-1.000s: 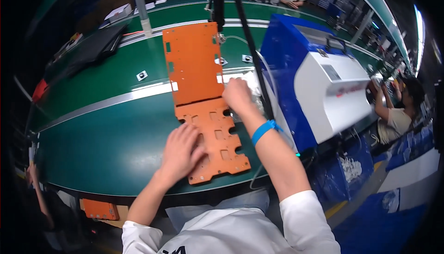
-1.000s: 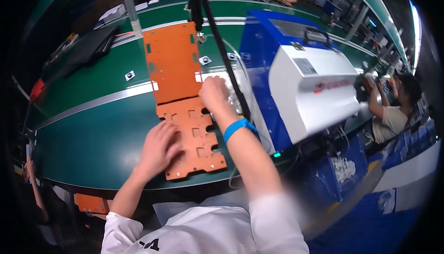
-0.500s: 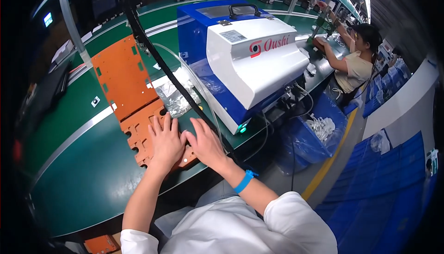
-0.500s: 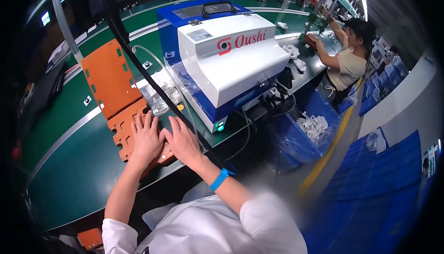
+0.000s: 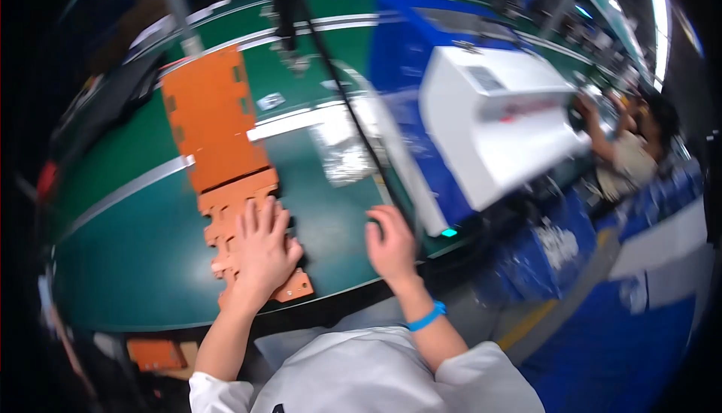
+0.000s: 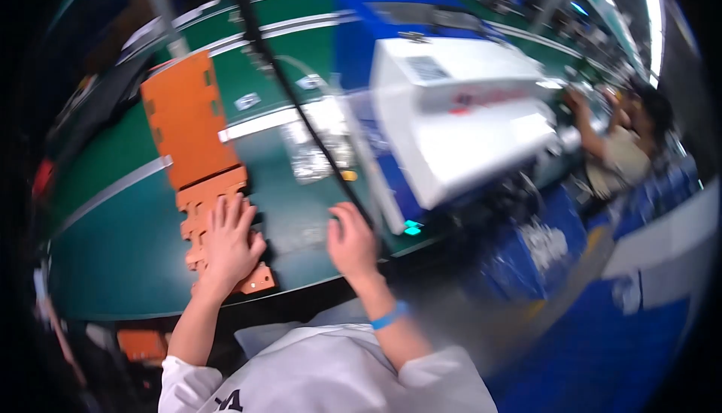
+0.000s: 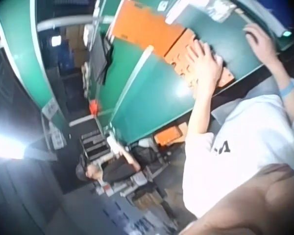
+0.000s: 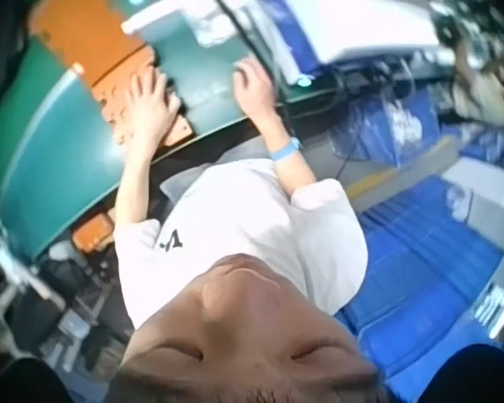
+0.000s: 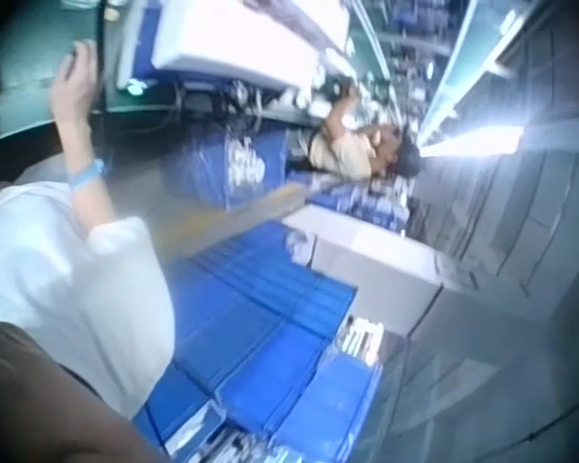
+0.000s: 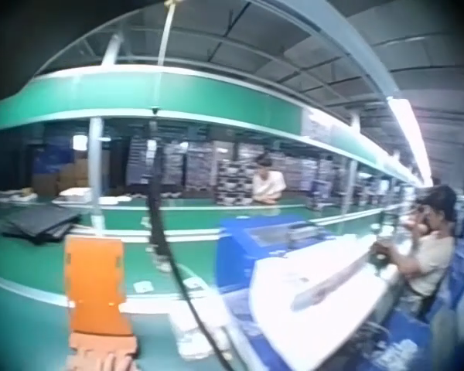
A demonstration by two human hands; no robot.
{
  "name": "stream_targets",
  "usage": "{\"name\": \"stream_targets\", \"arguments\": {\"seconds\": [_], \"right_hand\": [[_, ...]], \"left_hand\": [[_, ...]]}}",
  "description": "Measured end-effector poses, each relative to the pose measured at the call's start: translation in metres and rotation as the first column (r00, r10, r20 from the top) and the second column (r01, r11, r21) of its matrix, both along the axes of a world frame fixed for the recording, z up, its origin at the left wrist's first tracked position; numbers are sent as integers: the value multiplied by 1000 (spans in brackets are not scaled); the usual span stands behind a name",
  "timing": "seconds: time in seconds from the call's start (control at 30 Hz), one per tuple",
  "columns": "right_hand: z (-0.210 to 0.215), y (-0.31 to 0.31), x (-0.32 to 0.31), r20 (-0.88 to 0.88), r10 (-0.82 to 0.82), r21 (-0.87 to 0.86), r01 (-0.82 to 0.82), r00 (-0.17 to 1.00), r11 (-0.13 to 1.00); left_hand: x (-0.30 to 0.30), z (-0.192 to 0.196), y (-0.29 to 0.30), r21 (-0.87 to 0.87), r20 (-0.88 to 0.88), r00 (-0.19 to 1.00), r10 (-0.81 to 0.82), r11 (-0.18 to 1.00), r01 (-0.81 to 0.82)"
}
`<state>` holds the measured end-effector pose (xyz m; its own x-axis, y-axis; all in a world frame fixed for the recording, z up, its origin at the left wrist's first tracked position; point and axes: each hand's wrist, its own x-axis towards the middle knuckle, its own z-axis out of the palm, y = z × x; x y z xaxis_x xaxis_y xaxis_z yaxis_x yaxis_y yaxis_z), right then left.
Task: The person is using a handheld welding or bonding tool to attach metal components to an orange fixture on an assembly line.
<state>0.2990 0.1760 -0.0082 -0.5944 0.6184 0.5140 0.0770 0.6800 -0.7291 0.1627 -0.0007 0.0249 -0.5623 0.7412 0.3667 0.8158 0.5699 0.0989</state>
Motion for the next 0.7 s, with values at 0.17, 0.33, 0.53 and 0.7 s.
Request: {"name": "stream_targets", "arguments": {"seconds": [0.17, 0.33, 0.53, 0.7], "right_hand": [[8, 47, 43, 99, -41, 63, 34, 994, 997], [-6, 38, 60, 112, -53, 74, 44, 992, 996], [-32, 48, 47, 191, -11, 177, -23, 982, 984], [-86, 73, 0, 104, 95, 57, -102, 990, 993]], "left_hand": [[-4, -11, -14, 29, 36, 999, 15, 999, -16], [-36, -8, -112, -9, 52, 956, 289, 957, -289], [-98, -4, -244, -85, 16, 815, 579, 813, -576], [-175, -20, -329, -131, -55, 572, 818, 562, -816]]}}
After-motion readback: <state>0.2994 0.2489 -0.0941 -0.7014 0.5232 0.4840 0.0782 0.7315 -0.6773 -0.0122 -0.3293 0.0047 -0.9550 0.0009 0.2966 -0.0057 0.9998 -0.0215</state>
